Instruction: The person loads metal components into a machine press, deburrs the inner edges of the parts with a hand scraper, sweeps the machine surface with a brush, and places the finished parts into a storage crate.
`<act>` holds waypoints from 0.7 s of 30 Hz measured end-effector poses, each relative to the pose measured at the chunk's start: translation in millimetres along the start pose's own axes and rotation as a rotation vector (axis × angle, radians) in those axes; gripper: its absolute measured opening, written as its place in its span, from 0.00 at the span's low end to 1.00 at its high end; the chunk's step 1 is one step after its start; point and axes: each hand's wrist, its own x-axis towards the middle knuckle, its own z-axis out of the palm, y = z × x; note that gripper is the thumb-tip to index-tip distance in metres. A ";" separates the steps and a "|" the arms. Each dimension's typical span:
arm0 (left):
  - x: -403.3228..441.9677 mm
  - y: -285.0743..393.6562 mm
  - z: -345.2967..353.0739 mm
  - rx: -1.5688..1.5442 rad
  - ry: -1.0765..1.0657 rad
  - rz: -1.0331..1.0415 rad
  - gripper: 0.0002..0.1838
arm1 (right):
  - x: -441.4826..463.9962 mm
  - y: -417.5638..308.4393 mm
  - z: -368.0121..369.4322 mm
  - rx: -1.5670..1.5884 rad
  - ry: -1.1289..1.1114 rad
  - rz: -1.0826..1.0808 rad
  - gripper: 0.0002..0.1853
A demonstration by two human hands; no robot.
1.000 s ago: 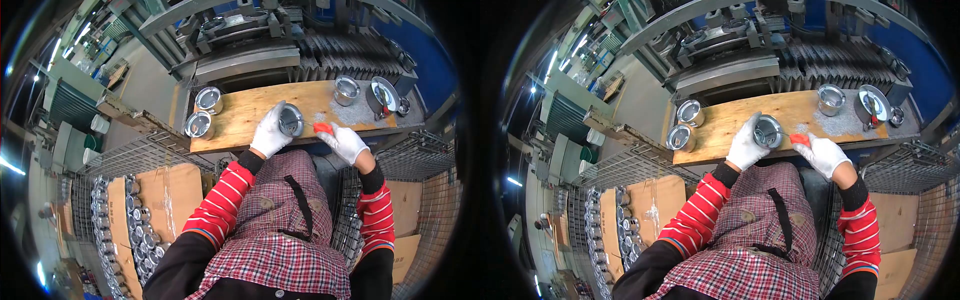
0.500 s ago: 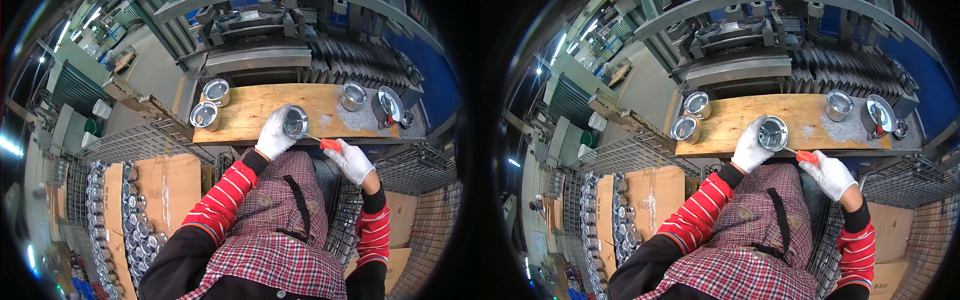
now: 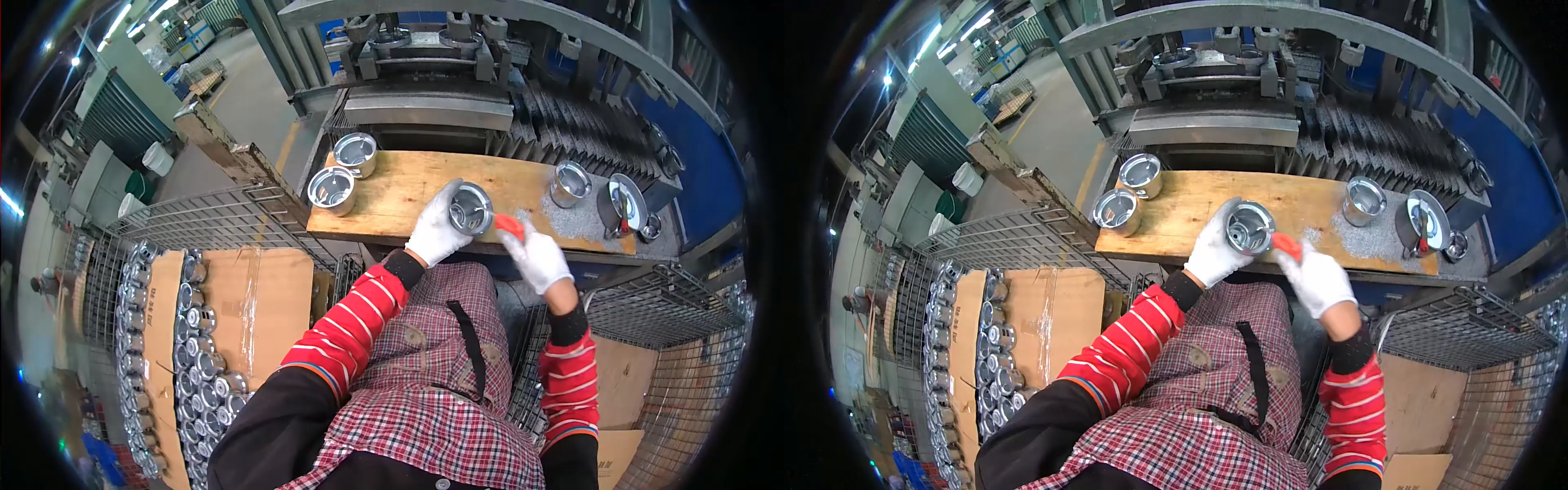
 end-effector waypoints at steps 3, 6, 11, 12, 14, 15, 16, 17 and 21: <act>-2.3 -4.4 -6.3 -0.075 0.004 -0.096 0.56 | 0.3 -13.2 -0.3 0.073 -0.002 0.007 0.32; -4.4 -20.0 -18.4 -0.123 0.080 -0.210 0.60 | -34.1 17.5 -18.4 0.356 0.020 0.126 0.24; -7.8 -18.5 -22.2 -0.359 0.113 -0.212 0.74 | -135.2 97.9 -20.3 0.785 0.471 0.179 0.19; -14.6 -7.2 -22.8 -0.187 0.147 -0.075 0.73 | -157.0 107.2 -21.1 0.748 0.601 0.240 0.19; -20.8 42.4 -28.9 0.060 0.215 0.160 0.68 | -188.6 136.5 -21.9 0.658 0.793 0.249 0.20; -10.3 68.5 -19.8 0.189 0.252 0.382 0.60 | -198.1 150.2 -27.2 0.607 0.826 0.193 0.20; 3.9 78.1 7.1 0.167 0.164 0.383 0.54 | -196.3 145.1 -36.6 0.707 0.806 0.265 0.21; 25.3 87.5 37.4 0.157 0.097 0.383 0.49 | -183.7 138.1 -43.6 0.807 0.790 0.265 0.21; 115.9 86.9 149.6 0.247 -0.347 0.102 0.34 | -132.6 102.8 -42.9 1.097 0.763 0.157 0.23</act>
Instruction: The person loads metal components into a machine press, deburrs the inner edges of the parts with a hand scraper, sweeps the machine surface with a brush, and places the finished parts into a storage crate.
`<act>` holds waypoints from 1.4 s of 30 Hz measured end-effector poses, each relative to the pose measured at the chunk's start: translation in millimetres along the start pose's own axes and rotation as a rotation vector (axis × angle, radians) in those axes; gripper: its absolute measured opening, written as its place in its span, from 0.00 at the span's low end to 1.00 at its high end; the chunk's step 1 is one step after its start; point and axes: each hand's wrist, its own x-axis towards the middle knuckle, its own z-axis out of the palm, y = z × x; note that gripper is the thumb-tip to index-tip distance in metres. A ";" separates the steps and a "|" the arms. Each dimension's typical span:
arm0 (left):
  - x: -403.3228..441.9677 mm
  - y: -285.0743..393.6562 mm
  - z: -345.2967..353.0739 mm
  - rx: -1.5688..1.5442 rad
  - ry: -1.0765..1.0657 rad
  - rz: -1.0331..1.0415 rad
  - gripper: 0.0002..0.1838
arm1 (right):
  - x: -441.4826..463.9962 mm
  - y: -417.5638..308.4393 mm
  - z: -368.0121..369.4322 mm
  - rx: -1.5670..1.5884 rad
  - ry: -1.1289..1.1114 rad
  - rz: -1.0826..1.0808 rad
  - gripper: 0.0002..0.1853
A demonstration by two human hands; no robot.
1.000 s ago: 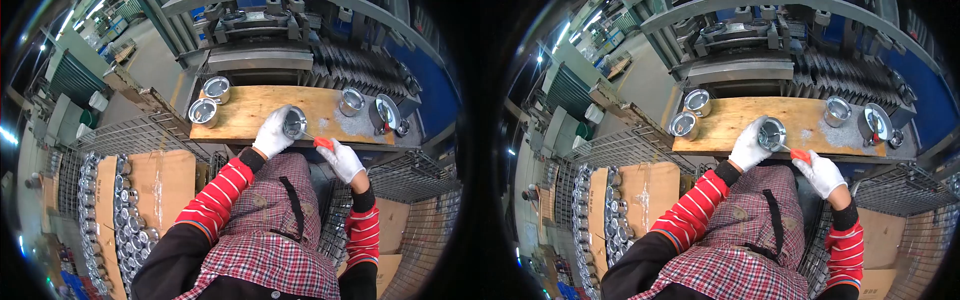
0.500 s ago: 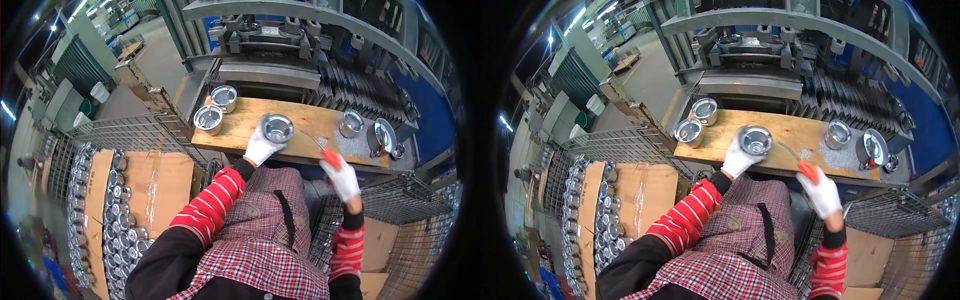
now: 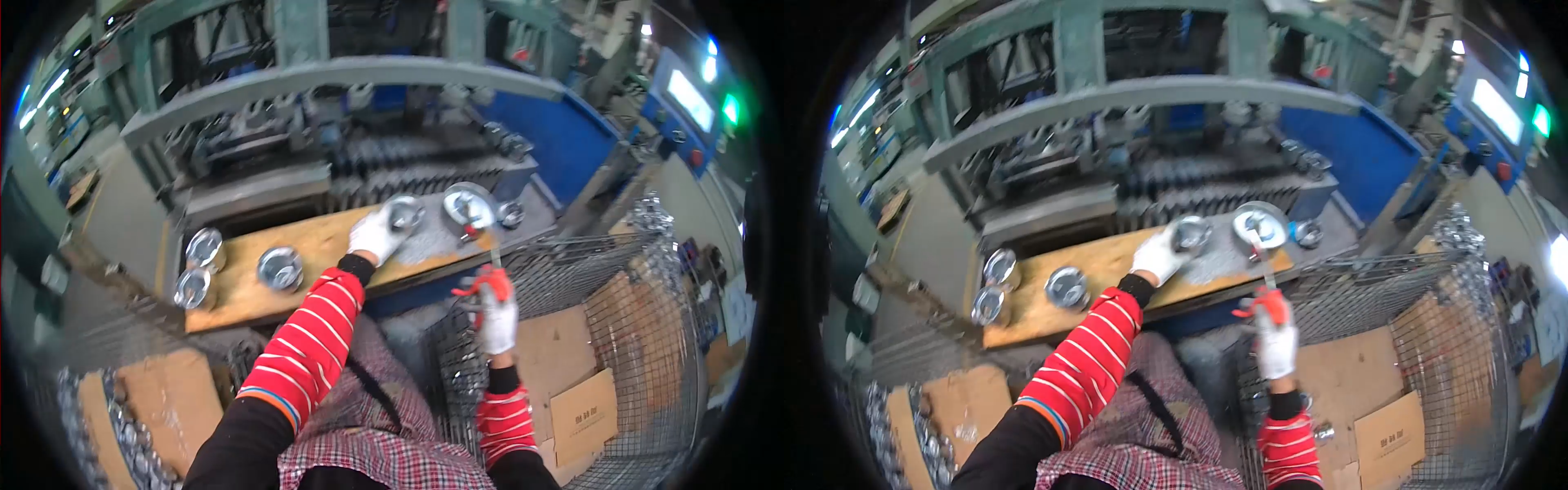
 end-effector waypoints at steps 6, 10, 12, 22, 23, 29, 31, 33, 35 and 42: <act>-24.0 5.9 -43.5 0.223 -0.014 0.071 0.25 | 10.2 26.1 -13.4 -0.333 -0.057 -0.138 0.26; -80.7 -20.8 -60.7 0.154 0.008 0.106 0.11 | 36.6 11.2 0.8 -0.947 -0.538 -0.081 0.29; -78.6 -36.9 -40.5 0.184 0.097 0.165 0.10 | 57.2 19.2 32.8 -1.096 -0.464 -0.046 0.30; -110.0 -60.0 -35.2 -0.308 0.291 -0.094 0.53 | 83.7 -47.4 71.5 -1.064 -0.861 -0.030 0.39; -111.3 -59.4 -31.7 -0.333 0.291 -0.112 0.56 | 84.5 -44.2 75.7 -1.107 -0.802 -0.040 0.39; -121.9 -61.5 -26.9 -0.404 0.288 -0.075 0.57 | 91.5 -13.1 98.6 -1.137 -0.795 -0.238 0.38; -121.0 -61.6 -23.5 -0.411 0.292 -0.083 0.58 | 97.9 -8.9 102.0 -1.179 -0.819 -0.215 0.38; -119.0 -64.5 -21.8 -0.385 0.282 -0.073 0.59 | 100.2 -0.6 98.4 -1.156 -0.830 -0.274 0.37; -119.8 -65.3 -22.9 -0.391 0.296 -0.090 0.60 | 95.7 -13.2 87.4 -1.199 -0.848 -0.221 0.35; -113.7 -64.3 -23.8 -0.382 0.293 -0.122 0.62 | 82.9 -14.8 88.5 -1.219 -0.820 -0.228 0.32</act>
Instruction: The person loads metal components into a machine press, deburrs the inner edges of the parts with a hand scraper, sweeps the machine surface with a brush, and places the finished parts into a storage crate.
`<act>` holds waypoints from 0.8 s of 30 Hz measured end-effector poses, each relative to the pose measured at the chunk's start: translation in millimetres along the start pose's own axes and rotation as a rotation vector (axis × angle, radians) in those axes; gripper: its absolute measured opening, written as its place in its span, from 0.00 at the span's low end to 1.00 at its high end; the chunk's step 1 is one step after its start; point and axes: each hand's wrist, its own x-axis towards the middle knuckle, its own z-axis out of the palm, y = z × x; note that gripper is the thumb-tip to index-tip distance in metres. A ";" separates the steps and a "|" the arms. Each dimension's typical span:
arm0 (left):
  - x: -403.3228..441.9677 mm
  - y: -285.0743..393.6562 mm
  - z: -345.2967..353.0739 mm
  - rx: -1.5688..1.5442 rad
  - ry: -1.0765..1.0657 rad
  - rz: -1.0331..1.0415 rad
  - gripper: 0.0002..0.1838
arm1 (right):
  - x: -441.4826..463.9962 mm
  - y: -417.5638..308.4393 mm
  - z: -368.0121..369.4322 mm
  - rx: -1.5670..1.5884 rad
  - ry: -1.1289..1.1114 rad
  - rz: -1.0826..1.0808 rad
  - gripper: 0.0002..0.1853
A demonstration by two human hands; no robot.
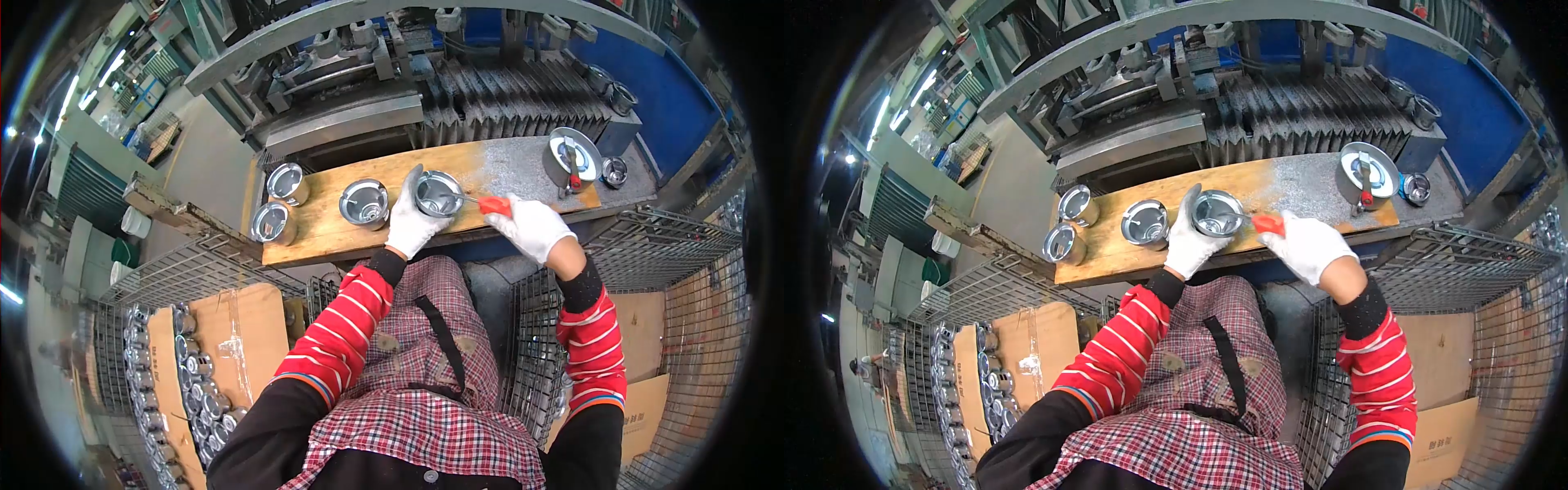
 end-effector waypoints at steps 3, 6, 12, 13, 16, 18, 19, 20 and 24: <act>-0.1 -5.8 2.8 0.008 0.019 -0.001 0.62 | 11.4 0.6 18.0 0.000 0.001 -0.148 0.34; -3.1 0.0 -2.0 0.045 0.000 -0.007 0.63 | 13.8 -3.1 13.2 0.014 0.071 -0.046 0.34; -1.4 3.5 -4.9 -0.007 -0.032 -0.032 0.62 | 40.3 -5.1 13.8 -0.017 0.016 0.023 0.32; -0.3 2.8 -6.8 0.006 -0.029 -0.022 0.62 | 39.6 -3.6 13.7 -0.004 0.035 0.001 0.32; -3.0 -2.4 -7.7 0.027 -0.024 -0.007 0.62 | 20.1 9.2 11.6 0.007 0.013 -0.046 0.32; -1.7 -5.2 -5.9 0.029 -0.016 0.005 0.62 | 6.3 12.9 -4.3 -0.017 -0.083 -0.066 0.33; -1.3 -9.1 -4.0 -0.056 -0.008 0.005 0.61 | 1.9 8.4 -9.8 -0.017 -0.055 0.012 0.33; -3.2 -7.2 -4.7 -0.046 -0.006 -0.014 0.61 | -0.3 2.8 -9.7 -0.008 -0.063 0.016 0.33; -2.1 -1.1 -4.5 0.001 0.019 -0.011 0.60 | 3.7 -5.3 3.4 0.010 -0.058 -0.043 0.34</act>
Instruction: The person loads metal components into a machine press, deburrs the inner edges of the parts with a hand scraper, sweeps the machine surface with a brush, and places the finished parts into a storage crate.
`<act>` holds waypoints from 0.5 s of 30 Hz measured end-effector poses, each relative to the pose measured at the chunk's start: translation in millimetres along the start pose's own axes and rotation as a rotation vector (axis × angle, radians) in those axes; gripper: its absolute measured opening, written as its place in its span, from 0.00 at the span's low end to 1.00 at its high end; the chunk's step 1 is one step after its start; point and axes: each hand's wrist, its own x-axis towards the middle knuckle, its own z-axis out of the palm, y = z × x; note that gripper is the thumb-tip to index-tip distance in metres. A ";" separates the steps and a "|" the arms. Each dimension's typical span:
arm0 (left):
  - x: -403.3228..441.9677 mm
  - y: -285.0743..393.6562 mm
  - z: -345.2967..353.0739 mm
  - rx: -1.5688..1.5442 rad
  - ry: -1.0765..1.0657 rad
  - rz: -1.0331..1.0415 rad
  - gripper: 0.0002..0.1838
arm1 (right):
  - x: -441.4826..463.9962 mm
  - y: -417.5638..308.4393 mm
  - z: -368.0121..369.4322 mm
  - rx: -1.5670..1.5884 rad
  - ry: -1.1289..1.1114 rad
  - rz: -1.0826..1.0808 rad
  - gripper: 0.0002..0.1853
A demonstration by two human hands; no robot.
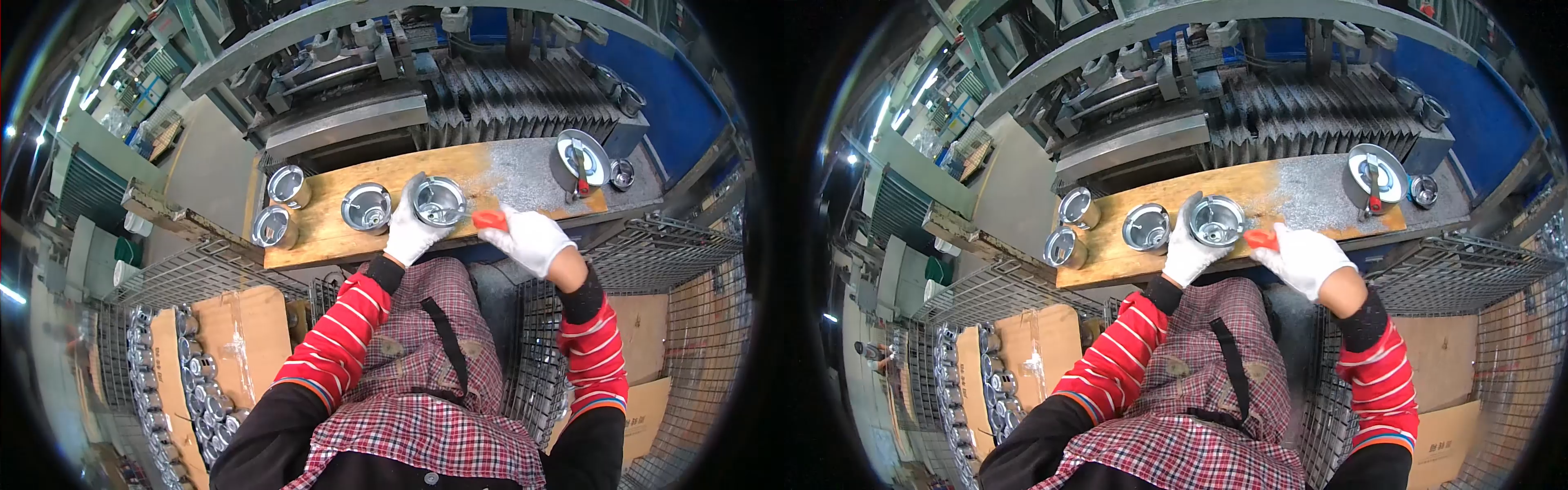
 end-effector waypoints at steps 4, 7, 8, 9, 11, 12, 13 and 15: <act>0.5 -5.5 0.8 -0.009 0.027 0.041 0.58 | 3.1 -6.1 6.8 -0.011 0.000 0.032 0.32; -2.9 -1.2 -0.2 -0.034 0.036 -0.032 0.60 | -16.7 8.2 -9.4 0.013 0.025 0.180 0.31; -3.3 -0.2 -0.2 -0.040 0.046 -0.061 0.61 | -37.4 11.5 -29.1 0.237 0.170 0.186 0.29; -4.2 -2.9 1.1 -0.049 0.085 -0.062 0.61 | -57.4 29.4 -36.0 0.440 0.414 0.271 0.25; -1.9 -8.2 6.9 -0.073 0.155 -0.055 0.61 | -93.6 90.2 -43.9 0.557 1.205 0.270 0.24; -0.3 -3.6 9.4 -0.076 0.191 -0.087 0.60 | -112.8 129.3 -54.1 0.615 1.451 0.258 0.23; 1.7 -3.7 13.0 -0.090 0.219 -0.113 0.60 | -131.3 168.0 -64.7 0.645 1.699 0.228 0.23; 5.2 0.4 22.4 -0.114 0.262 -0.148 0.60 | -139.5 199.0 -67.6 0.173 1.848 0.622 0.22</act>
